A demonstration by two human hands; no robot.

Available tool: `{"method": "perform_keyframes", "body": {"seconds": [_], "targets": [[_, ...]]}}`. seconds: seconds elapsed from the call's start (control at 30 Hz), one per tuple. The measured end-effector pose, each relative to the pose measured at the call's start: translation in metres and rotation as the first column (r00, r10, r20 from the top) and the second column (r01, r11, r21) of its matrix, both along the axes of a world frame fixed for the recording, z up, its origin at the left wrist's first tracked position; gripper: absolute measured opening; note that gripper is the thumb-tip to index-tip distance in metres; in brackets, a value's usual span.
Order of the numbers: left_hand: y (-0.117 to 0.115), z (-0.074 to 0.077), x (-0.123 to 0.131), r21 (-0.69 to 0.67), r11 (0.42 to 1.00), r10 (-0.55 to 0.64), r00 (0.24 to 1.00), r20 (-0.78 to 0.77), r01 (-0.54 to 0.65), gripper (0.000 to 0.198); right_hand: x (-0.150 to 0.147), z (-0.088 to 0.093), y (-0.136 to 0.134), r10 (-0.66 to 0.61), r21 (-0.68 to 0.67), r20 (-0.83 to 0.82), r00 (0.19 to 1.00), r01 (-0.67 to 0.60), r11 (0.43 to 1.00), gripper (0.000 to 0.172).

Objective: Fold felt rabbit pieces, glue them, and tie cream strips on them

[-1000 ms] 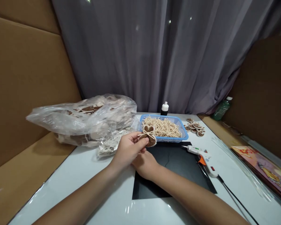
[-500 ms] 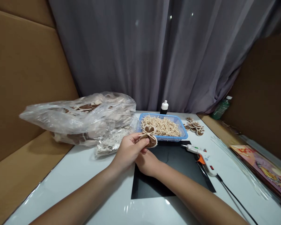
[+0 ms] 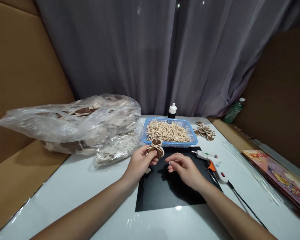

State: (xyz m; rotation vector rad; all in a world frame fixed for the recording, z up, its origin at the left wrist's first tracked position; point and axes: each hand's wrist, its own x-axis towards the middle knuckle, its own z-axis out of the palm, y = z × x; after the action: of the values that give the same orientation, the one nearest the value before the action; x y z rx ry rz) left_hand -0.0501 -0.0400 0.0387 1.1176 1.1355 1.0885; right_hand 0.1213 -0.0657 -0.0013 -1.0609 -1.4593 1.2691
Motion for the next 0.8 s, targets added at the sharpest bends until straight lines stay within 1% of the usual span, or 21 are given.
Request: {"method": "perform_keyframes", "body": {"seconds": [0.03,0.1,0.17,0.2,0.27,0.4,0.5,0.6,0.7,0.8], "targets": [[0.000,-0.004,0.001,-0.014,1.000,-0.006,1.000,-0.008,0.006,0.022,0.006,0.002,-0.001,-0.030,-0.067,-0.063,0.998,0.025,0.997,0.020],[0.000,-0.009,0.003,-0.032,0.999,-0.007,1.000,-0.017,0.007,0.023,0.012,0.005,-0.002,-0.097,-0.168,-0.166,0.981,0.069,0.983,0.029],[0.000,-0.012,0.004,-0.042,0.999,0.002,1.000,-0.024,-0.003,0.023,0.015,0.007,-0.002,-0.147,-0.209,-0.210,0.967,0.102,0.973,0.035],[0.000,-0.013,0.004,-0.042,0.999,0.007,1.000,-0.028,-0.008,0.023,0.016,0.007,-0.002,-0.155,-0.212,-0.214,0.965,0.109,0.971,0.036],[0.000,-0.014,0.005,-0.035,0.999,0.018,0.999,-0.035,-0.019,0.022,0.018,0.008,-0.003,-0.156,-0.180,-0.201,0.967,0.121,0.976,0.030],[-0.001,-0.014,0.006,-0.025,0.999,0.033,0.999,-0.031,-0.034,0.020,0.023,0.010,-0.009,-0.156,-0.054,-0.183,0.971,0.149,0.987,0.017],[-0.003,-0.017,0.007,-0.019,1.000,0.018,1.000,-0.022,-0.018,0.019,0.024,0.013,-0.015,-0.109,0.051,-0.209,0.972,0.122,0.991,0.007],[-0.004,-0.021,0.007,-0.013,0.999,-0.032,0.999,-0.020,0.031,0.017,0.021,0.016,-0.020,-0.103,0.149,-0.196,0.975,0.134,0.980,0.007],[-0.005,-0.023,0.007,-0.009,0.997,-0.083,0.996,-0.042,0.083,0.016,0.019,0.019,-0.022,-0.119,0.136,-0.219,0.968,0.151,0.979,0.008],[-0.006,-0.024,0.008,-0.008,0.995,-0.096,0.994,-0.055,0.096,0.016,0.019,0.019,-0.021,-0.097,0.130,-0.230,0.968,0.129,0.983,0.010]]}}
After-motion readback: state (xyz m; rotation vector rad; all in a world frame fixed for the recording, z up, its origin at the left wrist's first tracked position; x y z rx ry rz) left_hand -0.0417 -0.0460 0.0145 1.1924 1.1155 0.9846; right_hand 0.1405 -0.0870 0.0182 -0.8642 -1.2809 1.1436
